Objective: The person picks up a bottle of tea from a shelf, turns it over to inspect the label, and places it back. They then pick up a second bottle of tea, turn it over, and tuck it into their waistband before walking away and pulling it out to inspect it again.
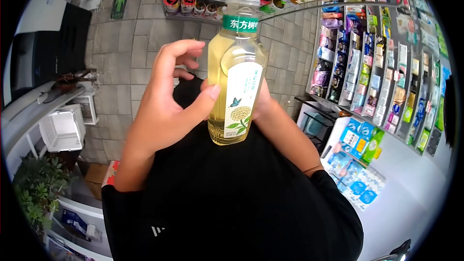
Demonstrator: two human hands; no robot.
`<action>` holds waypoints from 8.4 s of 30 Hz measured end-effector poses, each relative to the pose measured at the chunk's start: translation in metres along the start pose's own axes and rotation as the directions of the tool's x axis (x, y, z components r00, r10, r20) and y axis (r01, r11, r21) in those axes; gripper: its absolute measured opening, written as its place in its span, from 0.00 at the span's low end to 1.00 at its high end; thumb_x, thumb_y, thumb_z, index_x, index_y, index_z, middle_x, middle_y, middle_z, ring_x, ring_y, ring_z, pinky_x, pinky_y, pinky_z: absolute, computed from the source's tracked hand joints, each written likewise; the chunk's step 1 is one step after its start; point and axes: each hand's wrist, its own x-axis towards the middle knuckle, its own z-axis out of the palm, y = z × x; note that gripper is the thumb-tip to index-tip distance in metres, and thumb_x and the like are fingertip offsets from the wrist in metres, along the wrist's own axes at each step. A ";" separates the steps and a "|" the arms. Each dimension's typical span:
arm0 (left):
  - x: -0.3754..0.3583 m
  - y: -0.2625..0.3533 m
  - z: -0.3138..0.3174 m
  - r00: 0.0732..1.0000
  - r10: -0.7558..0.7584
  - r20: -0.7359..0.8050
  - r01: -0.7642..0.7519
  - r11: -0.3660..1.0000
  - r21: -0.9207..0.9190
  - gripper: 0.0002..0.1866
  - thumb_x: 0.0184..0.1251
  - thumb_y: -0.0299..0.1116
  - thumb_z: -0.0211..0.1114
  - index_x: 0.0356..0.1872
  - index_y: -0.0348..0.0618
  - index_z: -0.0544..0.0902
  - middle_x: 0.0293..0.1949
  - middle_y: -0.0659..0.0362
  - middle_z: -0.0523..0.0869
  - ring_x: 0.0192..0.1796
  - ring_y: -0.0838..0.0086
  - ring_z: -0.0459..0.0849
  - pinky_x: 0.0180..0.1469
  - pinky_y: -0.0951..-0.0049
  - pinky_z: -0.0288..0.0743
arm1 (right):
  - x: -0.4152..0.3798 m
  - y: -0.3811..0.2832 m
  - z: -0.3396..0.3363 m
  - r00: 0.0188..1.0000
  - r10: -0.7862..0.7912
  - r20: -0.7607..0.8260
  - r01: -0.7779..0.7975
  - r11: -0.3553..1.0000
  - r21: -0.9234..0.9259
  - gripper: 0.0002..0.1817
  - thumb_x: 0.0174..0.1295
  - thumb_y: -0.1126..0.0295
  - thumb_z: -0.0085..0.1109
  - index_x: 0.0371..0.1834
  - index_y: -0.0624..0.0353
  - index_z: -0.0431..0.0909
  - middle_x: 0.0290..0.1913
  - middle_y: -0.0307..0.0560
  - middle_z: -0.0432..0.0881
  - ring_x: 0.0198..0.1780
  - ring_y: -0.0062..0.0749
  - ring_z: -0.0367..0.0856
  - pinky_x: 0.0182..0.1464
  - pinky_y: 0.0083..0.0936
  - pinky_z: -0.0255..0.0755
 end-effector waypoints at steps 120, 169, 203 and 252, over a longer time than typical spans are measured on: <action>-0.156 -0.008 0.197 0.639 -0.221 0.737 0.267 0.962 0.057 0.63 0.36 0.21 0.55 0.84 0.40 0.40 0.76 0.38 0.62 0.79 0.54 0.66 0.78 0.58 0.57 | -0.220 0.194 -0.149 0.925 -0.207 0.319 0.118 0.954 0.276 0.30 0.81 0.49 0.30 0.70 0.55 0.75 0.61 0.44 0.85 0.57 0.30 0.86 0.59 0.33 0.81; -0.157 -0.013 0.221 0.758 -0.347 0.552 0.318 0.936 0.151 0.57 0.39 0.29 0.59 0.82 0.40 0.52 0.74 0.46 0.71 0.73 0.60 0.74 0.76 0.63 0.62 | -0.221 0.184 -0.156 0.942 -0.190 0.276 0.092 0.939 0.332 0.27 0.79 0.53 0.34 0.63 0.57 0.78 0.53 0.44 0.88 0.49 0.29 0.89 0.51 0.30 0.84; -0.182 -0.001 0.204 0.940 -0.334 0.064 0.336 0.941 -0.035 0.60 0.33 0.27 0.57 0.81 0.38 0.50 0.74 0.40 0.64 0.76 0.44 0.68 0.78 0.49 0.61 | -0.197 0.143 -0.138 0.976 0.139 0.169 -0.140 0.990 -0.005 0.24 0.79 0.51 0.39 0.55 0.57 0.79 0.51 0.42 0.84 0.48 0.26 0.81 0.54 0.31 0.76; 0.064 0.044 0.120 0.910 -0.154 0.384 0.255 0.940 -0.226 0.55 0.49 0.35 0.65 0.82 0.42 0.49 0.74 0.44 0.67 0.72 0.58 0.73 0.74 0.59 0.66 | -0.087 -0.051 -0.049 0.992 0.027 -0.125 -0.026 1.000 0.012 0.22 0.77 0.54 0.39 0.51 0.58 0.78 0.46 0.44 0.84 0.43 0.26 0.83 0.48 0.29 0.79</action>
